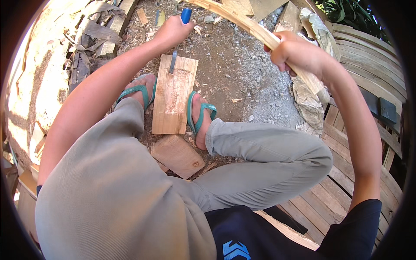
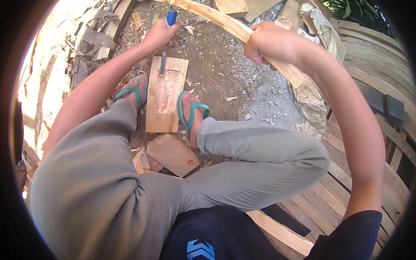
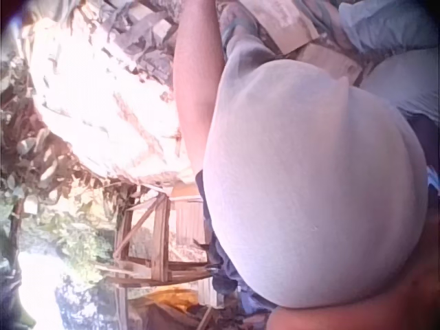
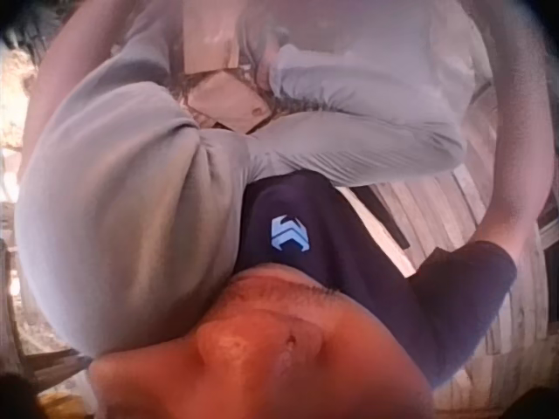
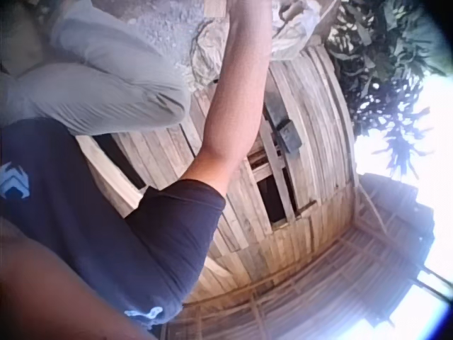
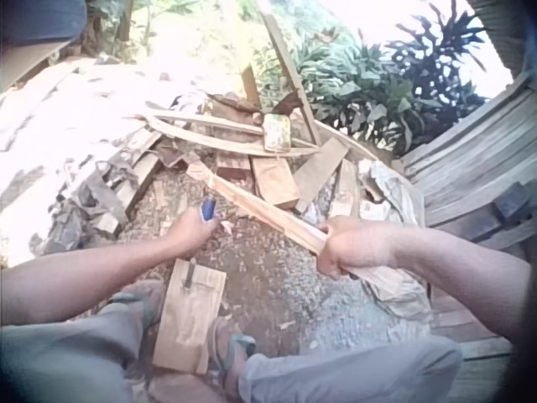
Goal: The person is using a chisel and a piece of scrap wood as a mallet to carve a rectangular groove into a larger block of wood.
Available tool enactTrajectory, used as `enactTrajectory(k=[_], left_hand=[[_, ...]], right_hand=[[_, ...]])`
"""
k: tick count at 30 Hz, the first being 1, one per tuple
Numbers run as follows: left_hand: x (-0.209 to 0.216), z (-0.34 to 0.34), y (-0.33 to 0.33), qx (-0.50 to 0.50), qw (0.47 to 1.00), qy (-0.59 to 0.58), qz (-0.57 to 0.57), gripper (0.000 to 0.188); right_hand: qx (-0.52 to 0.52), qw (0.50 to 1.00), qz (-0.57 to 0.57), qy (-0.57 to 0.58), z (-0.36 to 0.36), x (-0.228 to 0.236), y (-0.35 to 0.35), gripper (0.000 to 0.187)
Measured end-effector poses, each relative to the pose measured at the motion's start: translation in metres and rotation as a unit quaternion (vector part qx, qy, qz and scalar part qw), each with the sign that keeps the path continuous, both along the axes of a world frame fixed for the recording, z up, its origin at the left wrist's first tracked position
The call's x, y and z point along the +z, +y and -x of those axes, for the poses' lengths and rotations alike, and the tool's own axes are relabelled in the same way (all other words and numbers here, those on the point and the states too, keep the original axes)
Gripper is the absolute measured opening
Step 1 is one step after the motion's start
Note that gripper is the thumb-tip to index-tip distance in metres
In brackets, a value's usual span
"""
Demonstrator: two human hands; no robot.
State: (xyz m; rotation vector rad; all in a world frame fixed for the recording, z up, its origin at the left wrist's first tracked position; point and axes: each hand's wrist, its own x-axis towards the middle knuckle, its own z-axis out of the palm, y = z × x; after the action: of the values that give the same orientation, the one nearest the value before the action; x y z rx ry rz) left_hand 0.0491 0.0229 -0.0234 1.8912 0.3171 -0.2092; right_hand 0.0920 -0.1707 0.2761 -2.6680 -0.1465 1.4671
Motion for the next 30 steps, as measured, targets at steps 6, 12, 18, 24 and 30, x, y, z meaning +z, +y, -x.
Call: enactTrajectory(k=[6,12,18,24,30], left_hand=[[0.002,-0.001,0.002,-0.003,1.000,-0.030,0.004,0.042],[0.000,0.002,-0.001,-0.012,1.000,-0.012,0.014,0.042],[-0.002,0.006,-0.001,-0.007,1.000,-0.015,-0.001,0.042],[0.006,0.004,-0.002,-0.024,1.000,-0.008,-0.002,0.042],[0.004,0.011,0.001,-0.024,1.000,0.017,0.006,0.042]], right_hand=[[-0.044,0.955,-0.170,-0.238,-0.040,-0.021,0.002,0.020],[-0.024,0.999,-0.022,0.007,-0.030,-0.017,0.007,0.030],[-0.012,0.986,-0.070,-0.151,0.000,-0.041,-0.002,0.022],[-0.077,0.975,-0.158,-0.133,-0.068,-0.018,-0.017,0.012],[-0.013,0.998,0.047,0.049,0.011,-0.027,0.003,0.048]])
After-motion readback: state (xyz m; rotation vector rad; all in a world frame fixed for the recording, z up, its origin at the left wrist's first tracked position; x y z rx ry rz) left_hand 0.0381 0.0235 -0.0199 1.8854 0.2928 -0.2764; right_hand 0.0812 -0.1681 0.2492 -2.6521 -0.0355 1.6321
